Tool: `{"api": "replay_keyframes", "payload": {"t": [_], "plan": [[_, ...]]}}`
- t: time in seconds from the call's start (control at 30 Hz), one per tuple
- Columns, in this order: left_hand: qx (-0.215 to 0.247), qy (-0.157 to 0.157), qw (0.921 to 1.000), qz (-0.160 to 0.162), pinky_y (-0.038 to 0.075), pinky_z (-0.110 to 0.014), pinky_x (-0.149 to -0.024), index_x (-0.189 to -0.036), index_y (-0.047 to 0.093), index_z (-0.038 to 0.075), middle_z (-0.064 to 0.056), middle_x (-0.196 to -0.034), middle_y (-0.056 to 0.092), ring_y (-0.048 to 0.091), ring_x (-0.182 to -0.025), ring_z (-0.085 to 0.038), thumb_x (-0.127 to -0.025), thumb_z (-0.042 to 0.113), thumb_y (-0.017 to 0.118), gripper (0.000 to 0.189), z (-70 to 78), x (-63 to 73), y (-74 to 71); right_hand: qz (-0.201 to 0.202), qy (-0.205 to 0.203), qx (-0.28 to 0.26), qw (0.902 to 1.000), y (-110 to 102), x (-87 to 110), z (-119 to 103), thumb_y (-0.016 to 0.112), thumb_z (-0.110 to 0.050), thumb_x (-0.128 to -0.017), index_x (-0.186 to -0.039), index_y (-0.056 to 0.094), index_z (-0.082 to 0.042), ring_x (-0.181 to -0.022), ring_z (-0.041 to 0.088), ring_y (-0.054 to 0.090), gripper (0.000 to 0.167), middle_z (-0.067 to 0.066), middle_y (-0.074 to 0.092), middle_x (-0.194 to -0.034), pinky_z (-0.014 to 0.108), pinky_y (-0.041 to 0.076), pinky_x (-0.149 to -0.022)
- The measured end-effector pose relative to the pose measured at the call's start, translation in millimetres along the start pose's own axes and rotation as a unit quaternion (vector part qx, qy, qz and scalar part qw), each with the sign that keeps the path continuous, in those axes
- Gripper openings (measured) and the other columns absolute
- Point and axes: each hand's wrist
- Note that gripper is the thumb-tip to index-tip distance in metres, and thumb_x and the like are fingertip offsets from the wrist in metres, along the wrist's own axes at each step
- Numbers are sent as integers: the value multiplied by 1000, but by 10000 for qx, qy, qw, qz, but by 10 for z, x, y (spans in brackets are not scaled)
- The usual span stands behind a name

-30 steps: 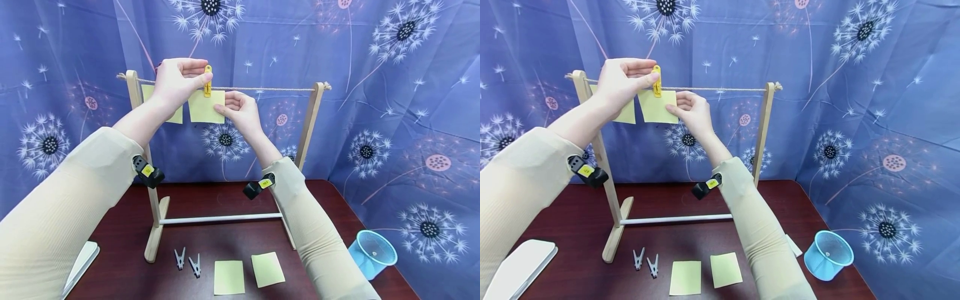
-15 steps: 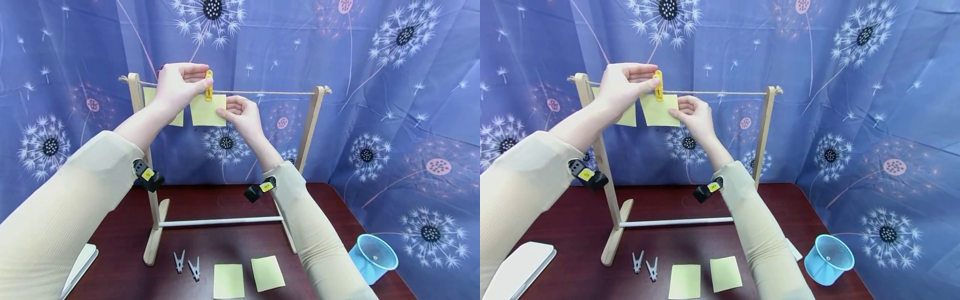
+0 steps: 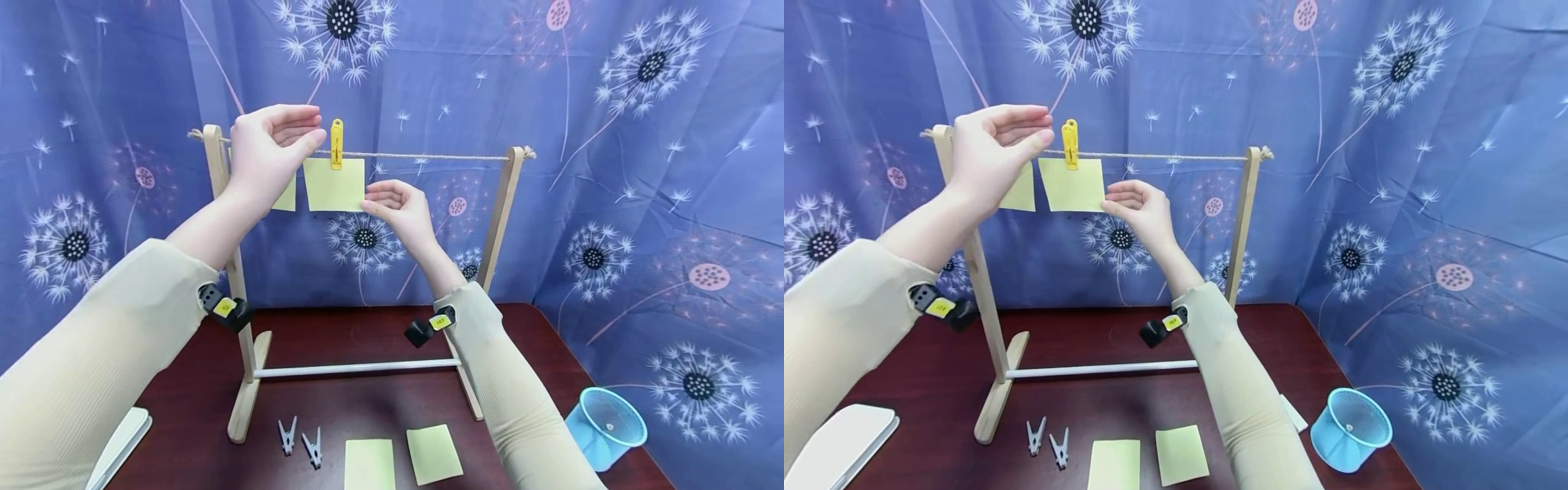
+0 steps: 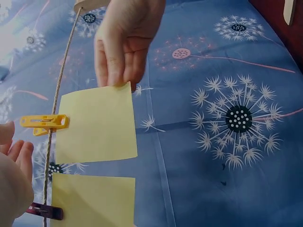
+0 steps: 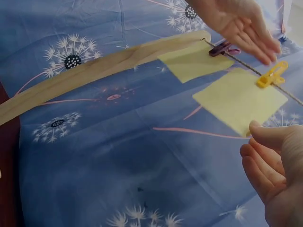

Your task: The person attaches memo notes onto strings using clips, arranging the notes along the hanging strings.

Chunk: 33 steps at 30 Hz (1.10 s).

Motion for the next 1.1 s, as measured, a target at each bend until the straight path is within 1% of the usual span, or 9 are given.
{"api": "replay_keyframes", "payload": {"t": [0.17, 0.33, 0.43, 0.6, 0.7, 0.73, 0.87, 0.97, 1.1], "plan": [[201, 154, 9997, 74, 51, -20, -93, -118, 69, -1, -6, -107, 74, 68, -94, -2, -88, 12, 73, 33, -61, 184, -84, -116, 80, 125, 9998, -50, 148, 113, 74, -5, -84, -114, 64, 8, -79, 4, 69, 34, 19, 72, -102, 27, 56, -83], [279, 344, 9989, -168, 52, -15, -87, -116, 68, -6, 14, -94, 73, 68, -89, 2, -87, 6, 72, 31, -197, 402, -170, -179, 186, 132, 9996, -76, 322, 209, 74, -5, -84, -114, 64, 8, -79, 4, 69, 35, 22, 71, -104, 26, 56, -82], [167, 454, 9979, -427, 52, -13, -83, -116, 67, -7, 22, -91, 70, 67, -88, 4, -88, 6, 71, 31, -326, 530, -219, -228, 235, 121, 9994, -86, 445, 284, 74, -4, -84, -113, 64, 9, -79, 4, 69, 34, 26, 70, -105, 25, 56, -80], [-55, 365, 9926, -1154, 52, -12, -78, -115, 68, -5, 24, -93, 70, 67, -87, 5, -89, 7, 70, 28, -608, 723, -284, -366, 392, 40, 9986, -89, 641, 446, 73, 0, -83, -113, 63, 9, -81, 4, 68, 33, 29, 68, -107, 25, 56, -81], [-139, 127, 9861, -1653, 53, -14, -76, -115, 68, -5, 24, -94, 70, 67, -87, 4, -90, 7, 69, 28, -774, 833, -305, -462, 492, 39, 9977, -92, 742, 555, 73, 0, -83, -115, 62, 10, -84, 4, 68, 35, 29, 68, -108, 25, 56, -83], [-148, 33, 9836, -1799, 53, -15, -76, -116, 68, -4, 21, -95, 71, 67, -88, 3, -90, 7, 69, 28, -826, 869, -310, -487, 533, 40, 9974, -94, 775, 591, 73, 0, -83, -115, 63, 10, -85, 4, 68, 35, 29, 67, -109, 25, 55, -83], [-248, -285, 9726, -2294, 55, -18, -78, -118, 68, -1, -2, -105, 74, 67, -91, 0, -91, 9, 68, 28, -1041, 994, -315, -572, 661, 172, 9960, -119, 915, 733, 74, 0, -83, -114, 64, 7, -88, 6, 69, 33, 28, 68, -109, 25, 55, -83], [-395, -476, 9628, -2631, 54, -21, -81, -119, 68, 2, -15, -110, 72, 67, -93, -1, -91, 11, 68, 29, -1219, 1082, -328, -646, 765, 233, 9947, -137, 1030, 837, 74, 0, -83, -113, 65, 7, -93, 15, 70, 32, 27, 68, -109, 25, 55, -85], [-469, -696, 9471, -3097, 53, -23, -83, -118, 68, 3, -13, -109, 73, 68, -93, -3, -91, 14, 69, 29, -1458, 1231, -357, -754, 1032, 268, 9914, -151, 1203, 981, 75, -1, -82, -113, 65, 7, -102, 35, 68, 33, 25, 70, -108, 24, 55, -84]]}}
Point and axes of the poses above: each hand's wrist, its own x-axis away from the middle knuckle, its own y-axis out of the palm, z = x × y
